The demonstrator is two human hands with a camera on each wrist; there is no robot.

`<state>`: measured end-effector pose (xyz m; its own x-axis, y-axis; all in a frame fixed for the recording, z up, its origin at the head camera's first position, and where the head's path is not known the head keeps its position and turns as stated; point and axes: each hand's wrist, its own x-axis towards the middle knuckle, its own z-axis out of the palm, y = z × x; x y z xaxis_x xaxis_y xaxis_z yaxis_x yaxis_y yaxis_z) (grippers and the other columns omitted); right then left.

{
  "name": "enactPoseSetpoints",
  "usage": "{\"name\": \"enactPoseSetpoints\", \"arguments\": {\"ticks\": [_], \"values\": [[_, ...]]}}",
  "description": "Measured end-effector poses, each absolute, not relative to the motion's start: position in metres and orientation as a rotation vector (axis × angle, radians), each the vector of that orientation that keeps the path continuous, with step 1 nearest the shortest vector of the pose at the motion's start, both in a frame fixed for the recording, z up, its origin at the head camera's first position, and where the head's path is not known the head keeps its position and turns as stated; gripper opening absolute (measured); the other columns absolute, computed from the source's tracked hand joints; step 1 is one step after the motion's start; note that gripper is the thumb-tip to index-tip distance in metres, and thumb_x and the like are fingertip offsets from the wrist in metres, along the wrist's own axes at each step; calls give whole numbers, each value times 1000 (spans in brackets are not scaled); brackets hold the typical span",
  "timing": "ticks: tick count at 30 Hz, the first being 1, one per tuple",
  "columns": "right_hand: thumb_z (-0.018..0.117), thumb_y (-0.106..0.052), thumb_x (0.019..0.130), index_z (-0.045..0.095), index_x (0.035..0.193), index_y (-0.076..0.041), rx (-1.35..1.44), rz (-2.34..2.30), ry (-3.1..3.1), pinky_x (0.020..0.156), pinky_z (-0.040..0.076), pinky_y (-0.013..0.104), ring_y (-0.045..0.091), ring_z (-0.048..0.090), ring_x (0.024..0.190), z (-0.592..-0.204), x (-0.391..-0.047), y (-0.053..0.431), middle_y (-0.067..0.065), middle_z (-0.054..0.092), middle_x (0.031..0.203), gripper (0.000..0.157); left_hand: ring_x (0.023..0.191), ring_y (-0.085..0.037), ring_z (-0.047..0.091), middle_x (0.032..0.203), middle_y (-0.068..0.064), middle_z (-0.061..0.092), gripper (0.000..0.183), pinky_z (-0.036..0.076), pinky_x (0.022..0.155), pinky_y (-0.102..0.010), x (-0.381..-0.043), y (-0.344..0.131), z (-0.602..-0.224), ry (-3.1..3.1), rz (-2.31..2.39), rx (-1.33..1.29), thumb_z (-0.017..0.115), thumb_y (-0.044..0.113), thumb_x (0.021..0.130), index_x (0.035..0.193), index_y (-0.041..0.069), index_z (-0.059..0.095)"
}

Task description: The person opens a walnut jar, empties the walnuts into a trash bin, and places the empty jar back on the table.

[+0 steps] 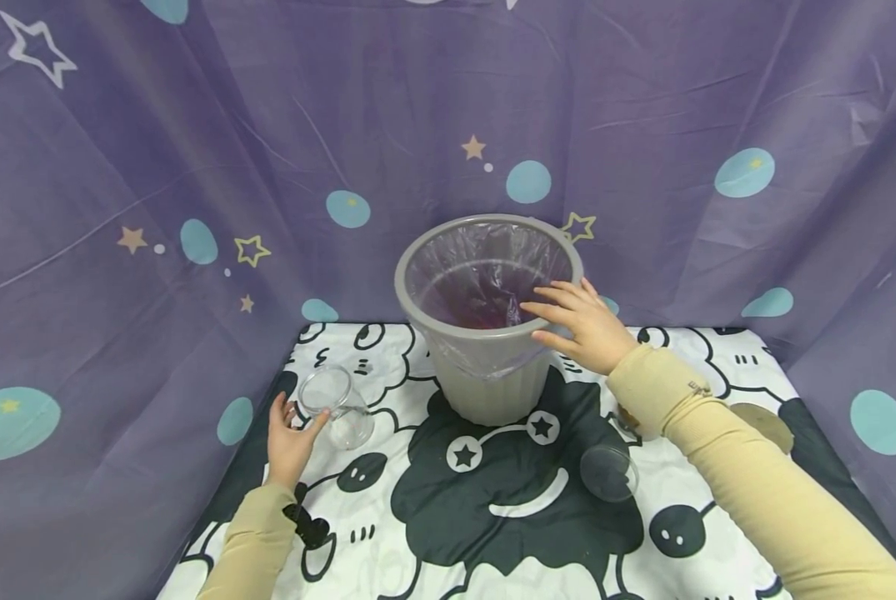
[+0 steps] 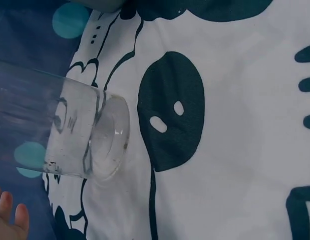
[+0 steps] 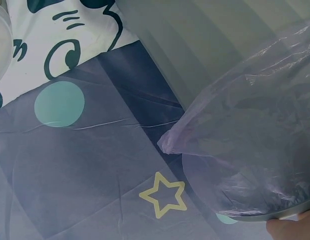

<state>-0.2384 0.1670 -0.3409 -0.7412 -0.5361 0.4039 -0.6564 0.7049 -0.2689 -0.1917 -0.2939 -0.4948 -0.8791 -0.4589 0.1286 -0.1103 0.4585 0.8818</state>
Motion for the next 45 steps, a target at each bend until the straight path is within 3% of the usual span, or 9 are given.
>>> {"name": "enactPoseSetpoints", "arguments": {"ticks": [5, 16, 22, 28, 34, 45], "values": [[61, -34, 91, 55, 134, -19, 934, 572, -2630, 114, 8, 61, 36, 33, 136, -340, -238, 166, 14, 47, 141, 46, 136, -44, 29, 146, -29, 28, 85, 28, 110, -54, -188, -294, -485, -2385, -1389, 479, 68, 25, 88, 150, 2, 14], [61, -35, 91, 55, 134, -20, 930, 577, -2639, 115, 7, 60, 34, 31, 137, -340, -238, 165, 13, 46, 143, 46, 136, -38, 31, 145, -24, 33, 59, 27, 112, -51, -179, -285, -453, -2217, -1461, 325, 49, 27, 99, 146, 1, 26], [59, -36, 92, 53, 136, -20, 935, 573, -2636, 115, 7, 60, 35, 30, 137, -340, -239, 165, 13, 45, 143, 47, 136, -34, 31, 145, -21, 35, 54, 27, 112, -48, -178, -276, -435, -2258, -1465, 262, 41, 29, 102, 145, 0, 28], [59, -33, 93, 51, 137, -17, 943, 591, -2610, 114, 8, 62, 36, 29, 138, -343, -238, 167, 14, 43, 144, 48, 134, -36, 33, 144, -22, 35, 50, 29, 110, -50, -177, -261, -433, -2326, -1413, 143, 40, 25, 102, 143, -2, 32], [56, -24, 95, 47, 140, -11, 927, 754, -2608, 117, 2, 55, 38, 24, 140, -345, -234, 172, 16, 38, 148, 48, 130, -37, 36, 138, -24, 39, 44, 29, 108, -51, -177, -247, -439, -2342, -1378, -19, 44, 17, 100, 138, -5, 38], [55, -11, 94, 54, 132, -7, 811, 1016, -2368, 106, 30, 55, 36, 39, 131, -359, -211, 195, 15, 49, 139, 38, 125, -38, 41, 134, -25, 42, 37, 35, 104, -53, -176, -227, -449, -2384, -1278, -156, 50, 10, 97, 130, -6, 46]]}}
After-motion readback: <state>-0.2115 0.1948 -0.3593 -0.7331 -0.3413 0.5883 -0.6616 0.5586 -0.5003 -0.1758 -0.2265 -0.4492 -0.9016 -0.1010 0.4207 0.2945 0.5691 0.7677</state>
